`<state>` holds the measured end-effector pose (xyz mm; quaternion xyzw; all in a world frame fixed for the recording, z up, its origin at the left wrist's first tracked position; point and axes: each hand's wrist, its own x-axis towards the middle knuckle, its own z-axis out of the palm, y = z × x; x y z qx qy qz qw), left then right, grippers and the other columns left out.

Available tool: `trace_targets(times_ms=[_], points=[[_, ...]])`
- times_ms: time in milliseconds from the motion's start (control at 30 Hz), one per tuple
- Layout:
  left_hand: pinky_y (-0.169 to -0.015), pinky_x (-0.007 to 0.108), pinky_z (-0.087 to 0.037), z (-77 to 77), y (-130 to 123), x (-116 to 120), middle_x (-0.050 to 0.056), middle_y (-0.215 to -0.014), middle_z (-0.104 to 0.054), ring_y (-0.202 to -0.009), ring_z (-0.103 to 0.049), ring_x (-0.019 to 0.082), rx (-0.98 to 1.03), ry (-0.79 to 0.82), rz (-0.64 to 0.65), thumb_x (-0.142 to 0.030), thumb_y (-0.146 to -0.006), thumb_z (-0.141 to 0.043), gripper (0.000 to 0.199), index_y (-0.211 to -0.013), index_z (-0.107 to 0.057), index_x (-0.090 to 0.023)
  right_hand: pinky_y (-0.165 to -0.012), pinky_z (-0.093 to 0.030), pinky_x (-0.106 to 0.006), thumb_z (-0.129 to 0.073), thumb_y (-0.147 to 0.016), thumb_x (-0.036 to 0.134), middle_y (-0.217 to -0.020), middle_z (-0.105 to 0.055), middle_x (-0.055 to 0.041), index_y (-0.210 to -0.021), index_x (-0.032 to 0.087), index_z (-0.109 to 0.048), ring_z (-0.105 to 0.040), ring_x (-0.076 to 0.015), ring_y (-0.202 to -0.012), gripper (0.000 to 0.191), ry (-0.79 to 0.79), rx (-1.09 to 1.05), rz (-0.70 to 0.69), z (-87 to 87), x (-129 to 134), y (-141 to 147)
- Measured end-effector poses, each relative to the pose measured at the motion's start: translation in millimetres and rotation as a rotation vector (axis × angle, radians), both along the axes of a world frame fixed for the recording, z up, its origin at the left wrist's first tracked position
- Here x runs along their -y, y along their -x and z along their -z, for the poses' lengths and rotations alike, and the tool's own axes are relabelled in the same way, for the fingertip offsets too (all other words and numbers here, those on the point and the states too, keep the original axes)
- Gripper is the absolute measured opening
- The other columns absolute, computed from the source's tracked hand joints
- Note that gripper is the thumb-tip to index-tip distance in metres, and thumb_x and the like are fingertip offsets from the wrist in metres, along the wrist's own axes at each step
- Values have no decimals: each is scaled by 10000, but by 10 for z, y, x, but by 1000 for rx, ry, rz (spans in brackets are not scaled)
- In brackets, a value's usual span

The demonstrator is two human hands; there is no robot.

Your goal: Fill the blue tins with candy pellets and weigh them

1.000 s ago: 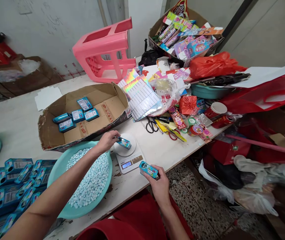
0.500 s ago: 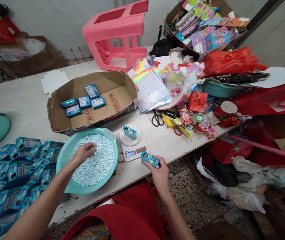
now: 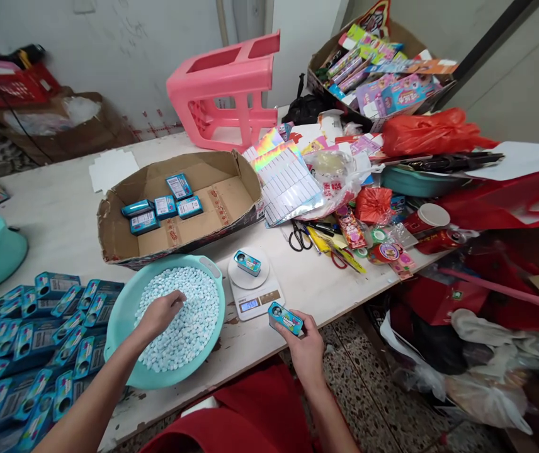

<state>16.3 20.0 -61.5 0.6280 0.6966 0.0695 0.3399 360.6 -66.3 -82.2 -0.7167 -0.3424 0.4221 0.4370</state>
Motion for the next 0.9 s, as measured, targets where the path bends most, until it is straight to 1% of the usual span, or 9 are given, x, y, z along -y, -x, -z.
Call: trace_targets(times_ms=[167, 267, 367, 467, 500, 567, 667, 800, 900], points=[[-672, 292, -359, -186, -205, -175, 57, -914, -677, -825, -598, 257, -21, -95, 57, -267, -779, -535, 119, -860, -618, -240, -795, -480, -378, -764, -623, 423, -912, -670, -60, -989, 164, -599, -608, -232, -831, 478, -18, -15, 25, -7, -42, -46], [-790, 332, -400, -283, -632, -453, 71, -1056, -644, -961, -571, 261, 1, -264, 169, -269, -825, -498, 205, -999, -603, -238, -775, -484, -368, -767, -607, 423, -889, -673, -52, -979, 160, -606, -610, -231, -819, 483, -8, -6, 41, -14, -103, -60], [-927, 372, -378, -291, -1200, -744, 89, -1205, -566, -1117, -494, 240, -27, -411, 423, -143, -812, -490, 388, -1187, -524, -235, -755, -485, -353, -761, -590, 445, -866, -670, -41, -984, 156, -613, -608, -229, -809, 510, 25, 8, 15, -49, -177, -52], [-850, 370, -435, -247, -1556, -935, 95, -1006, -626, -986, -561, 229, -39, -315, 559, -127, -812, -513, 272, -1060, -589, -209, -742, -481, -342, -749, -555, 502, -868, -667, -42, -986, 156, -626, -602, -236, -805, 566, 79, 60, -48, -129, -287, -23], [-807, 362, -452, -242, -1577, -966, 112, -966, -628, -945, -573, 240, -23, -312, 496, -168, -797, -565, 213, -1005, -604, -181, -738, -479, -343, -744, -546, 522, -868, -667, -46, -993, 155, -631, -601, -241, -800, 589, 101, 97, -67, -157, -350, -7], [-769, 343, -464, -281, -1461, -953, 125, -1004, -613, -940, -573, 241, -48, -336, 349, -265, -800, -600, 267, -1048, -580, -171, -740, -475, -359, -734, -541, 549, -873, -668, -57, -1034, 158, -640, -602, -263, -811, 636, 151, 208, -91, -195, -523, 52], [-811, 323, -456, -504, -986, -710, 117, -1084, -583, -1007, -540, 227, -77, -427, 106, -347, -798, -611, 403, -1151, -516, -177, -752, -468, -392, -720, -559, 570, -909, -663, -76, -1094, 162, -640, -605, -280, -799, 678, 133, 328, -126, -166, -849, 228], [-836, 283, -436, -972, -79, -28, 60, -1037, -598, -954, -551, 176, 61, -564, -223, -332, -763, -652, 382, -1096, -531, -188, -795, -462, -429, -705, -588, 567, -947, -637, -95, -1123, 144, -639, -596, -289, -790, 686, -46, 453, -159, 60, -1228, 528], [-767, 276, -434, -1236, 576, 646, 20, -959, -604, -859, -563, 168, 23, -490, -439, -373, -743, -646, 345, -1027, -558, -199, -803, -464, -457, -708, -584, 570, -906, -628, -102, -1096, 139, -648, -602, -320, -807, 672, -65, 477, -167, 245, -1401, 689]])
